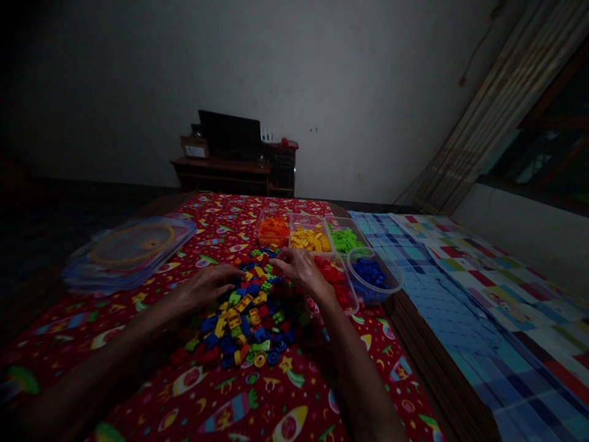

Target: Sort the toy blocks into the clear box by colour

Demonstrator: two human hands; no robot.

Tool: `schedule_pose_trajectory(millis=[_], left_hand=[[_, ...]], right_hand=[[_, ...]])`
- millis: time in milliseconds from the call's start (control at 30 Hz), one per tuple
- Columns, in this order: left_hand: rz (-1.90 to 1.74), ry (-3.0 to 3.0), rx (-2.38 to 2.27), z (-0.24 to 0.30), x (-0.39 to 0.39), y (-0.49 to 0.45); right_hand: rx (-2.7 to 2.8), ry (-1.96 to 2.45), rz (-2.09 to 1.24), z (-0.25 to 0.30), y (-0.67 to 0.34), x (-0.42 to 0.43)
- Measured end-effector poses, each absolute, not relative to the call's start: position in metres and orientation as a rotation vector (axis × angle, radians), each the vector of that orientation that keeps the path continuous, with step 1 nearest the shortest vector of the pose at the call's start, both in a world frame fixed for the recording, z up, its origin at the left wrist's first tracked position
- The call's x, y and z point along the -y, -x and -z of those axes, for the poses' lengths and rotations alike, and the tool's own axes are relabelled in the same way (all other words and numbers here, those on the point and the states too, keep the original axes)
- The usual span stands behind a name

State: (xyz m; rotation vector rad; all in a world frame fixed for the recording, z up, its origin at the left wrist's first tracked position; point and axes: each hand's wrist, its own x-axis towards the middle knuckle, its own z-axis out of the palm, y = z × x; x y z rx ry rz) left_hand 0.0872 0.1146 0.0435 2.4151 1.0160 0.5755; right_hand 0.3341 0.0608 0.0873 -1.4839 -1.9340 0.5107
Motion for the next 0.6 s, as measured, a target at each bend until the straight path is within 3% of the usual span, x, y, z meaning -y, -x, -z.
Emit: schedule_pose_trajectory(millis=[433, 600], left_hand=[[-0.650, -2.420, -1.166, -0.056, -0.115, -0.079], [-0.686, -2.390, -1.245, -0.059, -0.127, -0.065]], right_hand=[[1.782, 1.561, -0.154, -0.128, -0.332, -0.146], [1.830, 1.547, -0.108, -0.126, -0.317, -0.132]])
